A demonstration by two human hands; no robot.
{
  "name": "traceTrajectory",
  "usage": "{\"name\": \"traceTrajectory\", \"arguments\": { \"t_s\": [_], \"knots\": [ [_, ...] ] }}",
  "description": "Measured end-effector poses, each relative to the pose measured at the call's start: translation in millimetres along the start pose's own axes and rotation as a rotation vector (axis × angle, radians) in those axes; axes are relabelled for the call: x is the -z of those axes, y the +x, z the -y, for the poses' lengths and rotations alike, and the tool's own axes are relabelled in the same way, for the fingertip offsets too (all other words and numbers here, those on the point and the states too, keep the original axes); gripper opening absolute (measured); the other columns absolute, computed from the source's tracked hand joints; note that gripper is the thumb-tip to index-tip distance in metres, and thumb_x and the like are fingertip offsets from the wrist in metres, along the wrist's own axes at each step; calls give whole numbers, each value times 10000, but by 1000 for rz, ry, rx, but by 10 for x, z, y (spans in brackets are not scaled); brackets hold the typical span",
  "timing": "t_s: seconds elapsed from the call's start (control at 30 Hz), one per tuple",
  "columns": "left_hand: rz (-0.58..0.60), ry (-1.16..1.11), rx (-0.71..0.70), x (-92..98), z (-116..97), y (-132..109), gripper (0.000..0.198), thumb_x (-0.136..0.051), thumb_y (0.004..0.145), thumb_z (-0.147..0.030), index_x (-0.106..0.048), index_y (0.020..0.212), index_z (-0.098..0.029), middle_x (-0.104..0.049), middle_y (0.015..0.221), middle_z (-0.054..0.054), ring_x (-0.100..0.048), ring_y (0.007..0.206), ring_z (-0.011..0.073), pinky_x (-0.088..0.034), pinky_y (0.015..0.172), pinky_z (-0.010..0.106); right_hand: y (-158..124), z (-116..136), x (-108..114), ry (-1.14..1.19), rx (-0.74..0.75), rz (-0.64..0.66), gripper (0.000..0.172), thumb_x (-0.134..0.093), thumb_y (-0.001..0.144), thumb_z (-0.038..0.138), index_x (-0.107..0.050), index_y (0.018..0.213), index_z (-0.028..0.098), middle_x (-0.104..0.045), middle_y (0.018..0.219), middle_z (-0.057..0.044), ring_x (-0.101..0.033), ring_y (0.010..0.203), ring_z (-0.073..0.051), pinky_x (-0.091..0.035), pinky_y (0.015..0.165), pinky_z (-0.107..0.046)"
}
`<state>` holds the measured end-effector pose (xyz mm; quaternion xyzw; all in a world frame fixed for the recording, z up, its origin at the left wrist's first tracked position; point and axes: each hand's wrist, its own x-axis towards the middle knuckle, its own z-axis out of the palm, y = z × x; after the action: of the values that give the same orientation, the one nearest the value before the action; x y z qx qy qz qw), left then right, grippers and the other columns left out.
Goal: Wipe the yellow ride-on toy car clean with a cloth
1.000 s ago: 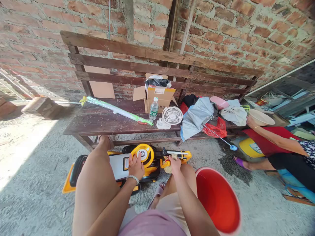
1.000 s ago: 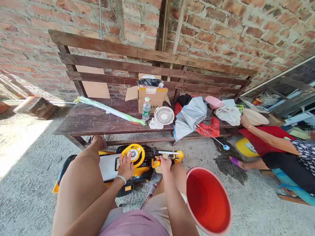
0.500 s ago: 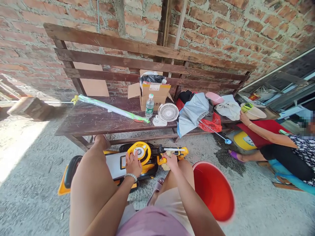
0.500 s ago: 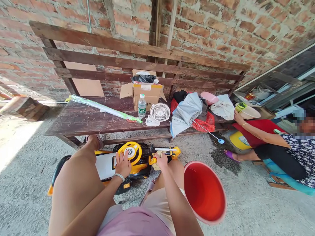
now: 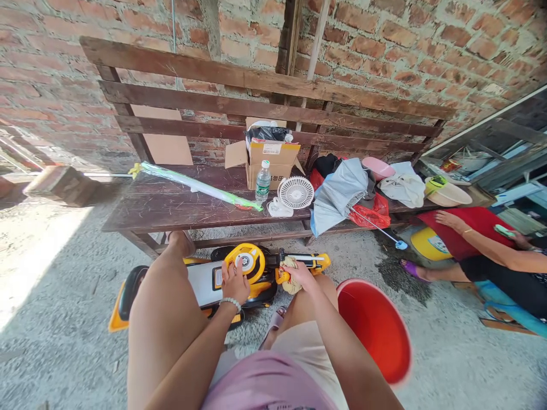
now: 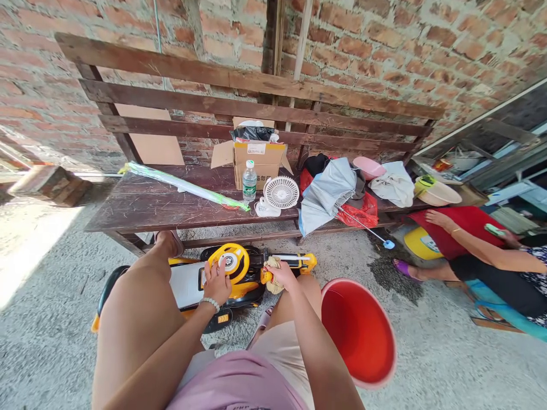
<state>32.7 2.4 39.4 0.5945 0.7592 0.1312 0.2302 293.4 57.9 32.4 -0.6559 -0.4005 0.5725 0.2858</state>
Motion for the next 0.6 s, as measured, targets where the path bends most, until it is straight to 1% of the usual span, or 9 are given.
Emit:
{"name": "traceTrajectory", "arguments": {
  "t_s": [0.07,0.17,0.27,0.33,0.4,0.5,0.53,0.6],
  "knots": [
    [-9,-3,-3,-8,-1,-5,691,-555,1032,-324,-419,1695,-180,-369,1768,181,-40,1722,399,-425,1266,622,5,-28,-23,-38,-52,-38,268,-876,702,385,-726,813,192,-755,771,-43,-710,683,-197,-556,630,-279],
    [-6,-5,-12,-16,4,-6,722,-576,1026,-360,-411,1700,-164,-379,1760,196,-62,1720,405,-431,1265,613,14,-65,-62,-85,-55,-73,202,-824,732,343,-716,810,192,-746,757,-37,-716,686,-196,-561,653,-280],
    [2,-1,-26,-17,15,-1,756,-571,1026,-412,-391,1712,-152,-389,1756,209,-71,1717,415,-446,1252,618,3,-95,-48,-168,-35,-124,153,-762,770,330,-708,824,198,-765,802,-48,-749,775,-221,-573,705,-288],
    [14,0,-30,-16,23,3,762,-565,1027,-430,-390,1713,-149,-381,1762,213,-66,1716,420,-444,1251,625,-33,-113,19,-239,-26,-165,148,-744,787,341,-706,823,203,-781,848,-70,-768,872,-259,-581,749,-306],
    [33,-1,-27,-15,29,4,748,-554,1034,-425,-394,1712,-154,-368,1771,211,-60,1717,422,-444,1248,629,-94,-120,130,-305,-23,-202,169,-741,804,369,-718,845,207,-798,922,-100,-772,992,-300,-587,813,-332],
    [35,4,-34,-19,31,-1,734,-553,1039,-415,-399,1711,-163,-360,1774,206,-56,1718,420,-460,1235,614,-187,-68,316,-457,11,-259,250,-712,862,428,-757,989,217,-806,1106,-141,-746,1156,-334,-588,941,-381],
    [29,6,-36,-22,31,-3,733,-560,1038,-413,-403,1709,-162,-361,1773,206,-56,1718,419,-465,1231,606,-205,-23,361,-526,51,-288,282,-687,891,437,-764,1055,221,-796,1183,-152,-736,1198,-339,-583,989,-404],
    [20,6,-33,-27,30,-7,734,-573,1034,-400,-403,1709,-165,-364,1772,201,-58,1718,415,-471,1229,597,-208,108,398,-653,177,-345,336,-616,952,414,-763,1186,222,-745,1354,-167,-701,1294,-336,-555,1091,-443]
  ]
}}
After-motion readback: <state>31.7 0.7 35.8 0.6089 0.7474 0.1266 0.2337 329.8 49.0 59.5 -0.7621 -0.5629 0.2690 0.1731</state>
